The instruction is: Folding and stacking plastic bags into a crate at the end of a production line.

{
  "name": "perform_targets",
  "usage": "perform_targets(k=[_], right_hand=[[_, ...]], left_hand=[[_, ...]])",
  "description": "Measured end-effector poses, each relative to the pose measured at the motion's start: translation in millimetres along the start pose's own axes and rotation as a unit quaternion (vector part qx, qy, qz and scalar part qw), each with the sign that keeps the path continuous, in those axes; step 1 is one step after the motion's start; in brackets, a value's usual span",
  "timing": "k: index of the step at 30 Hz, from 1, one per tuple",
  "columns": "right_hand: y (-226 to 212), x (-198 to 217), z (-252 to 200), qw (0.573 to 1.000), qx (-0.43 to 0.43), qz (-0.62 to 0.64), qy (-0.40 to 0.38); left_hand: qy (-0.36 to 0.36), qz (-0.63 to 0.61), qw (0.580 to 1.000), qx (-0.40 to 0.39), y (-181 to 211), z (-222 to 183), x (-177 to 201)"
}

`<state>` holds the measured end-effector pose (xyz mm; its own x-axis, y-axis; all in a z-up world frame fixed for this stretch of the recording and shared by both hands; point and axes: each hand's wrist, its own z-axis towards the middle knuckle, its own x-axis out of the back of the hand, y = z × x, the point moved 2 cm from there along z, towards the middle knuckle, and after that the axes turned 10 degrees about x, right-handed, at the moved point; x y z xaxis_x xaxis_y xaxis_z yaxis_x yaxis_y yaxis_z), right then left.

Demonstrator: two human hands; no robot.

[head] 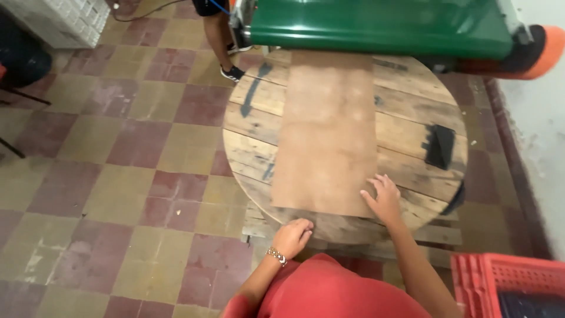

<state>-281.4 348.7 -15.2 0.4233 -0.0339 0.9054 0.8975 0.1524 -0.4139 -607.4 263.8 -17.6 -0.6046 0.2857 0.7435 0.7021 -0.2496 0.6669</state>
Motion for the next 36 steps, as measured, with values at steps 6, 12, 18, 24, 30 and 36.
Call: perform_targets(k=[6,12,18,24,30,36], right_hand=[[9,-79,24,0.997,0.004,-0.082,-0.001],[14,-104,8,0.981,-0.009,-0.192,0.04],[-6,-88,4,0.985,-0.038,-0.164,0.023],[-11,-77,5,0.99,-0.04,-0.131,0.039],[19,-69,6,0.993,-0.023,-0.112,0.021],[54,-62,22,0.992,0.046,-0.109,0.051]], left_hand=[[0.039,-0.017,0.998,0.036,-39,0,39],[0.041,-0.067,0.996,0.051,-47,23,56],[0.074,-0.091,0.99,0.073,-53,81,36],[0.128,-0.116,0.978,0.114,-78,137,-6],[0.179,-0.029,0.971,0.153,-84,157,-29],[0.206,0.037,0.967,0.142,-83,162,-38]])
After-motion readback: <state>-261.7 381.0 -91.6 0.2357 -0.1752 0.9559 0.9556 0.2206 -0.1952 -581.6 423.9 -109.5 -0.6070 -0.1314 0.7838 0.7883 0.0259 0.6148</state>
